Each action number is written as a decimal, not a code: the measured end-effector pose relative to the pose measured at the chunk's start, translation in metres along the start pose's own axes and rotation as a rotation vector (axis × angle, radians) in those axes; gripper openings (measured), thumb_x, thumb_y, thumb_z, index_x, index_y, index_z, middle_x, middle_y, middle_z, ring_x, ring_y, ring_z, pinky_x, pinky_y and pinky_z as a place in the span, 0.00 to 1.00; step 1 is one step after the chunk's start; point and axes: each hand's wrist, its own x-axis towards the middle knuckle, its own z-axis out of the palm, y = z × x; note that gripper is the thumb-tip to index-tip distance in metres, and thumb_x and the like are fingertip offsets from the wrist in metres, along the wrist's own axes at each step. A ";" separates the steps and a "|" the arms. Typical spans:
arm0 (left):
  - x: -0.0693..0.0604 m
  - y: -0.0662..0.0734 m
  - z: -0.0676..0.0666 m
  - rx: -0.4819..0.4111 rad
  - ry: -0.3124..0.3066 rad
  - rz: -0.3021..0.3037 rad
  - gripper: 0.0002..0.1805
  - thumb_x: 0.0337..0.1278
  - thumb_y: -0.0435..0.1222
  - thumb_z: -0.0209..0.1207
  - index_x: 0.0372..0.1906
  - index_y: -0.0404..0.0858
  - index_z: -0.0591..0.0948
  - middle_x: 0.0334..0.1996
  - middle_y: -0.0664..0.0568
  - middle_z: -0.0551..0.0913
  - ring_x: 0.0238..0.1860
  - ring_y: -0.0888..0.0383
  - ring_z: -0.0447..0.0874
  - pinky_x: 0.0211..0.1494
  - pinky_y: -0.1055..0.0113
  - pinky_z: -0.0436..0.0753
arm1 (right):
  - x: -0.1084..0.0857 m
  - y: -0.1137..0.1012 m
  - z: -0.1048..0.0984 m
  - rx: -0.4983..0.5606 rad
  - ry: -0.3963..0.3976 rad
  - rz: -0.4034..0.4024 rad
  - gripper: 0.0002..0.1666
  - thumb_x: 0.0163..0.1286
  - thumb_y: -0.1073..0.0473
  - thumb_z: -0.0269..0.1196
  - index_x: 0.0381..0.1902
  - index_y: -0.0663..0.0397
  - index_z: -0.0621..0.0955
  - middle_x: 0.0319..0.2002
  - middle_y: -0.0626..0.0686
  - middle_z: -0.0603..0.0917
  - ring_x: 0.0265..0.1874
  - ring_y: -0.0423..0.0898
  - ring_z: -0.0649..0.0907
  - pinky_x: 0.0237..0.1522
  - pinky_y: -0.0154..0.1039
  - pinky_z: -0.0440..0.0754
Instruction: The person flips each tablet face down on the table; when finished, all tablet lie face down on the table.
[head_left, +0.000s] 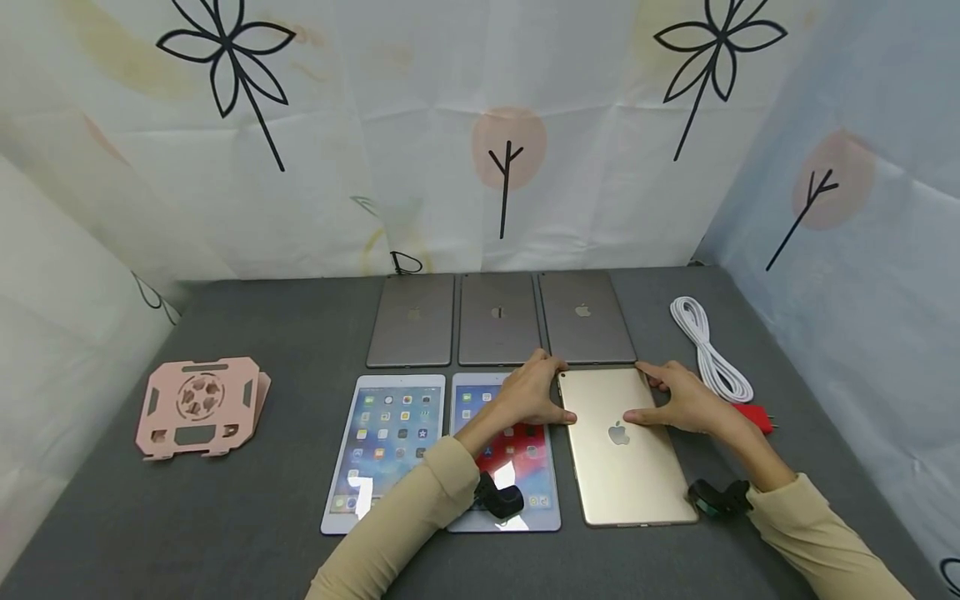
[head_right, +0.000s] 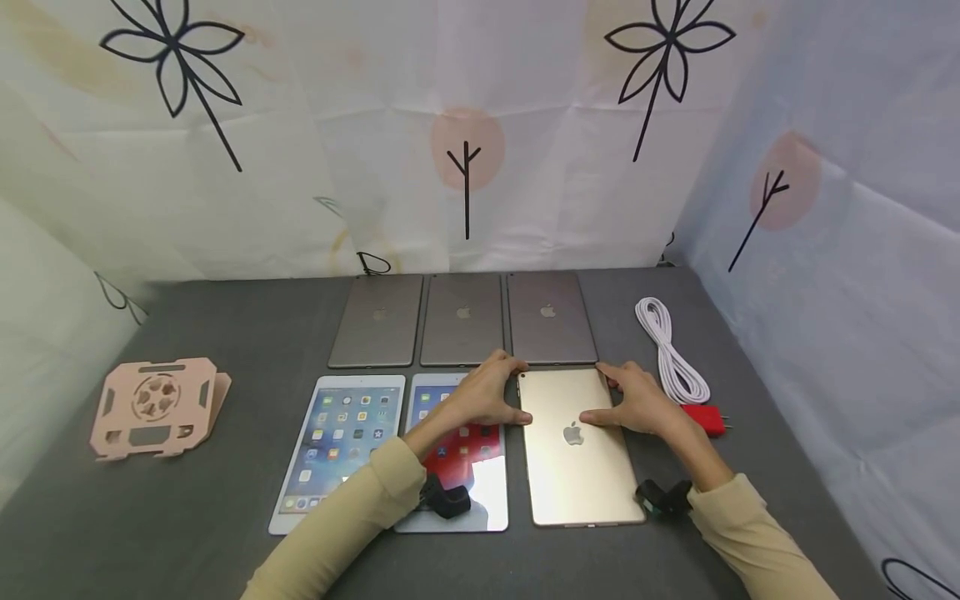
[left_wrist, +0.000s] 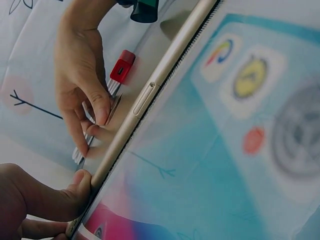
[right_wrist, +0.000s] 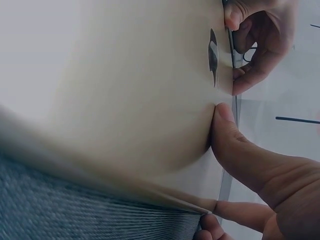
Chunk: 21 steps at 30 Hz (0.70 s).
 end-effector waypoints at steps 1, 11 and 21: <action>0.000 0.000 0.000 -0.002 -0.002 0.001 0.42 0.46 0.47 0.79 0.69 0.41 0.77 0.58 0.45 0.76 0.36 0.59 0.71 0.37 0.71 0.74 | 0.000 0.000 0.000 -0.001 0.000 -0.001 0.58 0.56 0.45 0.78 0.71 0.77 0.66 0.47 0.68 0.76 0.46 0.59 0.77 0.44 0.51 0.78; -0.003 -0.013 -0.006 -0.075 -0.018 0.063 0.40 0.48 0.45 0.77 0.68 0.38 0.77 0.62 0.43 0.76 0.55 0.51 0.77 0.59 0.59 0.80 | 0.000 -0.006 0.003 -0.025 0.061 -0.055 0.50 0.54 0.48 0.80 0.66 0.71 0.74 0.43 0.66 0.78 0.41 0.55 0.76 0.37 0.46 0.76; -0.024 -0.033 -0.031 -0.123 -0.099 0.113 0.37 0.51 0.44 0.76 0.67 0.40 0.78 0.62 0.42 0.77 0.59 0.48 0.77 0.62 0.54 0.78 | -0.001 -0.038 0.007 0.068 0.049 -0.108 0.46 0.58 0.48 0.78 0.68 0.65 0.74 0.45 0.64 0.79 0.45 0.58 0.80 0.40 0.48 0.79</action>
